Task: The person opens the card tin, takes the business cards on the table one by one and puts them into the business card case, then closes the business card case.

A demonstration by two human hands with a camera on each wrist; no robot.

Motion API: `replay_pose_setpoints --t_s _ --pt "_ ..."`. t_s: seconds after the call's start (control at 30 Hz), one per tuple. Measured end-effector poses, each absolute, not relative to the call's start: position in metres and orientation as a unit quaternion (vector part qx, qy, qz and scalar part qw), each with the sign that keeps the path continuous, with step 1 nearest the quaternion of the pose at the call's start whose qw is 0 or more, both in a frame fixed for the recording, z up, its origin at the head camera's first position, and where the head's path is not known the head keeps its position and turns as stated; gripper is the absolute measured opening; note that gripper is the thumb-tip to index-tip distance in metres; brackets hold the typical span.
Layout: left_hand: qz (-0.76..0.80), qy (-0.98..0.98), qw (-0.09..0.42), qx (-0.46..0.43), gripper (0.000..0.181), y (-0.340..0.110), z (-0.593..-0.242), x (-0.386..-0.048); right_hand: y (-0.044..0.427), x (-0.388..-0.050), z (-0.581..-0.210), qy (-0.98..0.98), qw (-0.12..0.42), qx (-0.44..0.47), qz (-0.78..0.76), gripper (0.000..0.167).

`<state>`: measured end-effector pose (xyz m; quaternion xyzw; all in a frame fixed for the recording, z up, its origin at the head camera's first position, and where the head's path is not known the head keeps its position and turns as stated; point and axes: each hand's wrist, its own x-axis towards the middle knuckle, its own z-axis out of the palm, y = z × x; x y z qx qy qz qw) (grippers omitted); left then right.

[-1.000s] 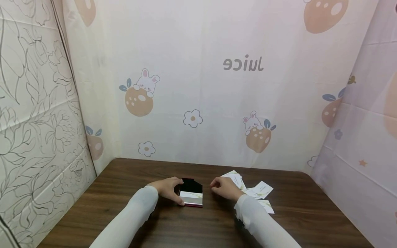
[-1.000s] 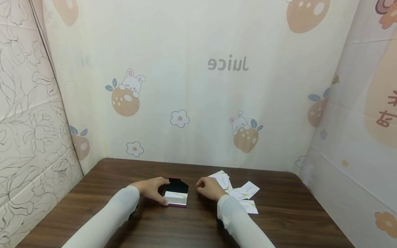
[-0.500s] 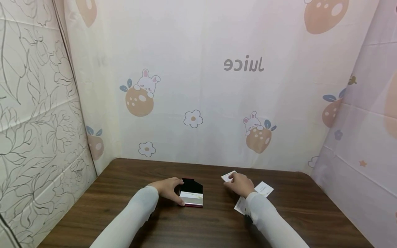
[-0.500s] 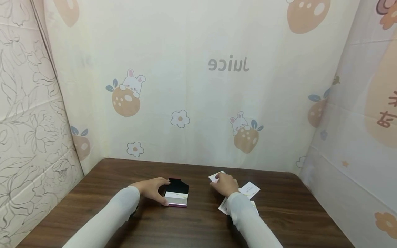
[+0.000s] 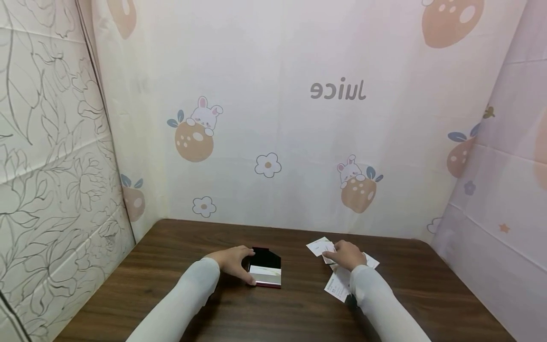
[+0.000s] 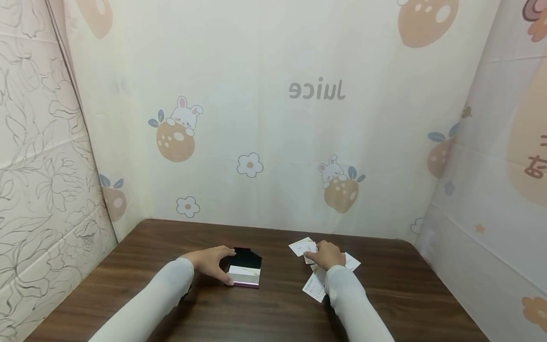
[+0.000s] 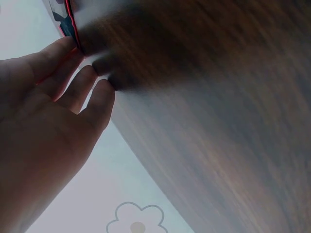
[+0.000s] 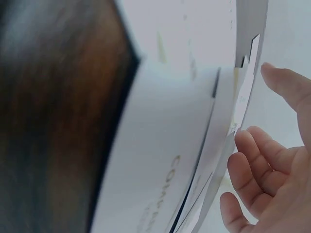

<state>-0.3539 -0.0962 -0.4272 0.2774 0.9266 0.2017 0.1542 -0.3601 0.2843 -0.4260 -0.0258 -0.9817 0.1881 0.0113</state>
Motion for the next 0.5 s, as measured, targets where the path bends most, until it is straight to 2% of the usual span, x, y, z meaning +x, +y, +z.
replay_pose_setpoints --t_s 0.5 --pt "0.201 0.927 0.149 0.278 0.093 -0.096 -0.425 -0.351 0.277 -0.361 -0.416 -0.981 -0.041 -0.066 0.176 0.059"
